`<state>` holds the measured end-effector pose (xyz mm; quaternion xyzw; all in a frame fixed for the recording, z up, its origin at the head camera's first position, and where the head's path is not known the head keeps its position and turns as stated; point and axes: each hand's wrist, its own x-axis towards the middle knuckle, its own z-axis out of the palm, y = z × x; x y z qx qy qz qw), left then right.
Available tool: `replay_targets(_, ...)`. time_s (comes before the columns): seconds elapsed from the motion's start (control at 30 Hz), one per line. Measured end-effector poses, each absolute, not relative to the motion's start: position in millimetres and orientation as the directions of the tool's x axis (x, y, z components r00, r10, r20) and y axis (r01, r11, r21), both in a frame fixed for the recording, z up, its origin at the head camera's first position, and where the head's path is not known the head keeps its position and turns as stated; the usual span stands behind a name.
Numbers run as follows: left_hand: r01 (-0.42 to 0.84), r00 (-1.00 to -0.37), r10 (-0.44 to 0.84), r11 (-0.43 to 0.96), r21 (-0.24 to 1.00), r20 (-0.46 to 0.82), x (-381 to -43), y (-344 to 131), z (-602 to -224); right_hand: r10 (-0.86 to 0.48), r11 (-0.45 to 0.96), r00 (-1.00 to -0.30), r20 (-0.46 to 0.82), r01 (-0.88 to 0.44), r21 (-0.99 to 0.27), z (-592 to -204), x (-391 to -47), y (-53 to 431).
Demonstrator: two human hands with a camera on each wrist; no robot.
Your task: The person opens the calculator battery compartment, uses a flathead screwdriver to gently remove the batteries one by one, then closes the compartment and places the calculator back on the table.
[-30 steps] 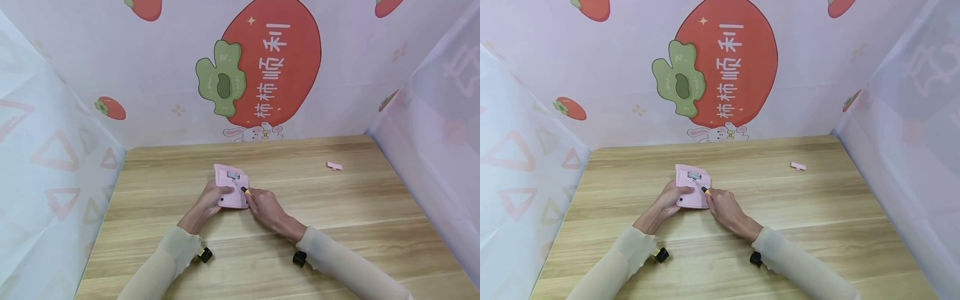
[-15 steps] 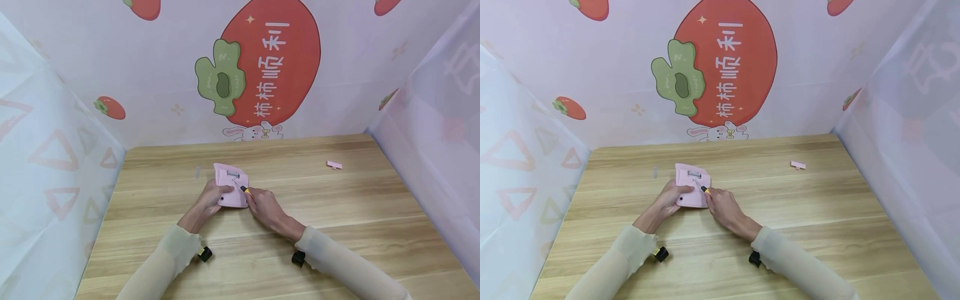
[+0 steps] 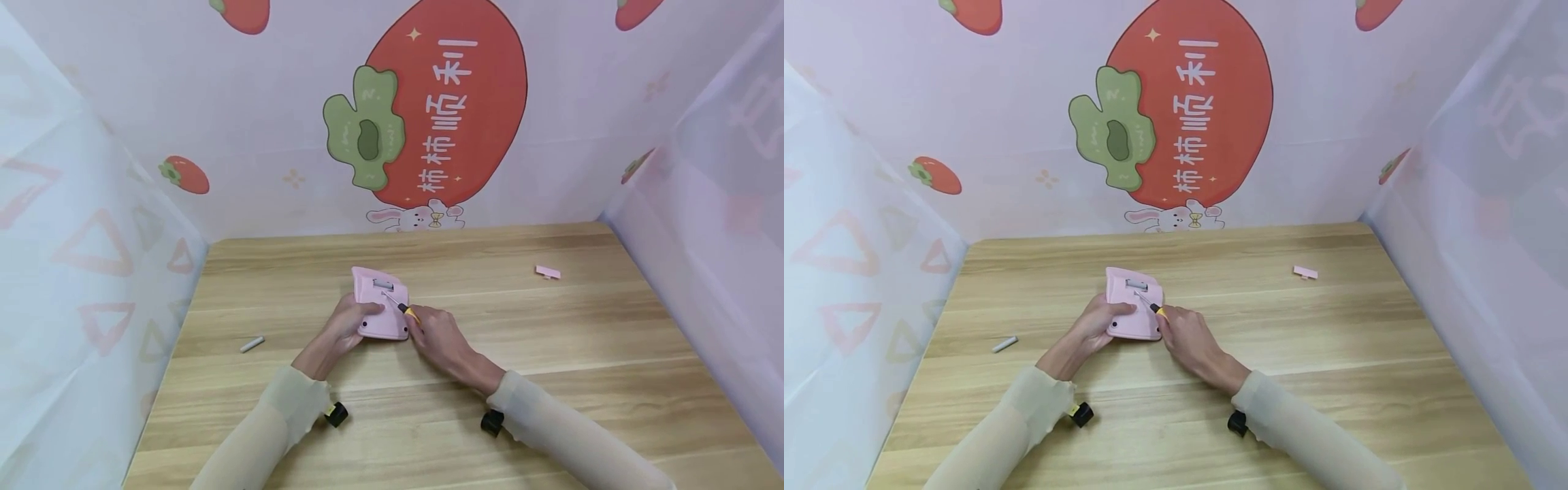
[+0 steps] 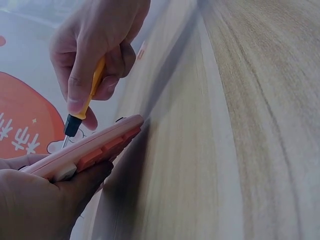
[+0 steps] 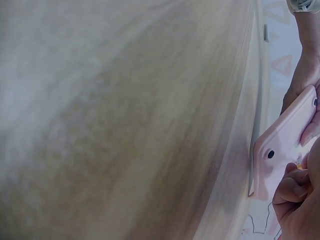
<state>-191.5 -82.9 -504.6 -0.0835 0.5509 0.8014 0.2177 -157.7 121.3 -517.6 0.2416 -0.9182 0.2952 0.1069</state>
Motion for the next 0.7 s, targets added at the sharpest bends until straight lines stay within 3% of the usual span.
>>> replay_targets(0.7, -0.434, -0.894, 0.255, -0.294, 0.852, -0.367, -188.2, -81.7, -506.3, -0.405, 0.7, -0.819, 0.406, -0.563, -0.438, -509.5, -159.1, 122.1)
